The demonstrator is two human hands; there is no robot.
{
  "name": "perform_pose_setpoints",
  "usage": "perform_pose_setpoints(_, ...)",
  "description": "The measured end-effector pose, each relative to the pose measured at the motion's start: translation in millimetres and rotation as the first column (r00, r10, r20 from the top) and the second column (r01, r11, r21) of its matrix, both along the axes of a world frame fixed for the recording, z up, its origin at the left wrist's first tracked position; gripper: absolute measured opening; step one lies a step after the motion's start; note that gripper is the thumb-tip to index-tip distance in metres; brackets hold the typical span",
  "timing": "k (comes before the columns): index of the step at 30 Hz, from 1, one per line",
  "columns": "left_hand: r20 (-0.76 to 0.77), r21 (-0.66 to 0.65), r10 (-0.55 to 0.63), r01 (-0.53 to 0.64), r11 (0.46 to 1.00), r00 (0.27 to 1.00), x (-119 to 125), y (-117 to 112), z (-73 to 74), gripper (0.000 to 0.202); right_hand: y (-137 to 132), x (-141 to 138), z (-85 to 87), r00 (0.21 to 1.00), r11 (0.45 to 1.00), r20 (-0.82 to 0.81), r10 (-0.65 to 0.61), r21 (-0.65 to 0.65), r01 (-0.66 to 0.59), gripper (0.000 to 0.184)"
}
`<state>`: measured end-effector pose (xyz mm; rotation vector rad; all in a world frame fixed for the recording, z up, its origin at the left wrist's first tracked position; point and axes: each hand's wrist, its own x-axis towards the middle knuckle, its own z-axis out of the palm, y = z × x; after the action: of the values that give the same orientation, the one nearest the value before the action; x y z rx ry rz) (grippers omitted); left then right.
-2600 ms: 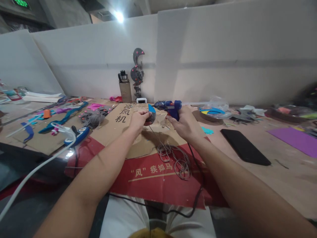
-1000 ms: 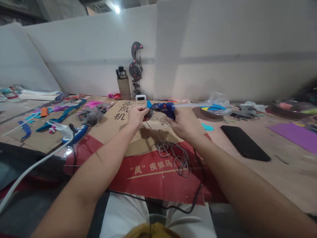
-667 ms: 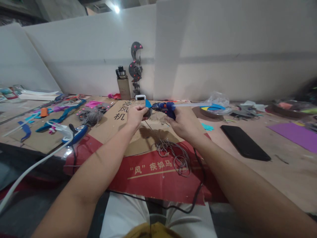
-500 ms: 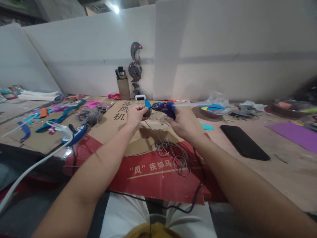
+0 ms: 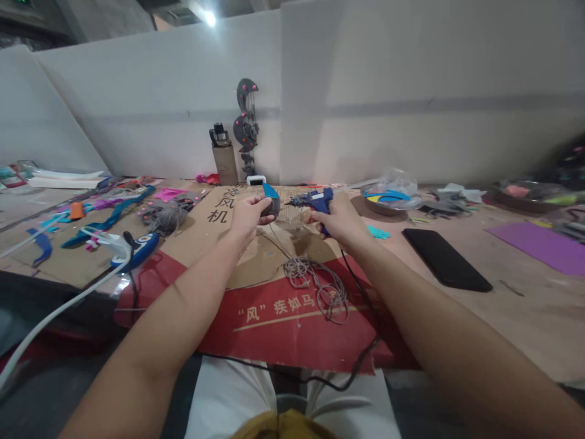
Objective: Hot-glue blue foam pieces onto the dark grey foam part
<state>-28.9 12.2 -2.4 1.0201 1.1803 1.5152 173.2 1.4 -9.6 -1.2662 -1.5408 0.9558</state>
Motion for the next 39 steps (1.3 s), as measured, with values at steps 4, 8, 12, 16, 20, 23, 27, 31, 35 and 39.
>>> perform_pose_setpoints(4, 0.008, 0.008, -0.055, 0.055, 0.998, 0.998, 7.2, -3.3, -4.0, 0.007, 15.9, 8.4, -19.5, 0.978, 0.988, 0.204, -0.055, -0.130, 0.083, 0.012)
perform_pose_setpoints(8, -0.067, 0.037, -0.055, 0.058, 0.998, 0.996, 14.8, -7.0, -5.9, 0.006, 9.8, 11.7, -19.0, 0.704, 0.956, 0.647, -0.294, 0.212, 0.204, 0.027)
perform_pose_setpoints(12, -0.228, 0.143, -0.022, 0.056, 0.988, 0.973, 17.5, -9.2, -7.2, 0.007, -3.6, 0.7, -8.8, 0.696, 0.881, 0.567, -0.441, 0.420, 0.216, 0.025)
perform_pose_setpoints(16, -0.450, 0.340, 0.116, 0.050, 0.939, 0.886, 19.1, -17.4, -3.3, 0.010, -7.2, -23.1, -10.6, 0.972, 0.946, 0.221, -0.085, 0.324, 0.009, 0.016)
perform_pose_setpoints(20, -0.514, 0.409, 0.161, 0.075, 0.910, 0.843, 26.3, -28.0, 2.7, 0.008, -6.9, -41.7, -17.1, 0.999, 0.958, -0.032, -0.020, 0.286, 0.028, 0.029)
perform_pose_setpoints(23, -0.476, 0.379, 0.126, 0.074, 0.922, 0.870, 32.7, -29.4, 2.5, 0.008, -5.8, -43.8, -17.1, 0.990, 0.964, -0.128, -0.056, 0.251, 0.087, 0.023)
perform_pose_setpoints(27, -0.361, 0.286, 0.023, 0.087, 0.954, 0.932, 36.9, -24.4, -2.5, 0.012, -7.5, -39.3, -12.0, 0.988, 0.960, -0.126, -0.094, 0.251, 0.124, 0.018)
perform_pose_setpoints(31, -0.222, 0.225, -0.038, 0.089, 0.970, 0.974, 35.7, -22.2, -3.9, 0.013, -11.8, -38.2, -8.2, 0.990, 0.957, -0.090, -0.111, 0.260, 0.131, 0.012)
perform_pose_setpoints(35, -0.208, 0.198, -0.029, 0.071, 0.978, 0.978, 33.0, -23.4, 0.0, 0.013, -10.6, -38.6, -11.0, 0.987, 0.955, -0.102, -0.126, 0.255, 0.149, 0.013)
perform_pose_setpoints(39, -0.183, 0.155, -0.020, 0.049, 0.987, 0.983, 33.6, -24.2, 4.1, 0.010, -7.0, -39.7, -16.0, 0.981, 0.967, -0.177, -0.081, 0.226, 0.121, 0.013)
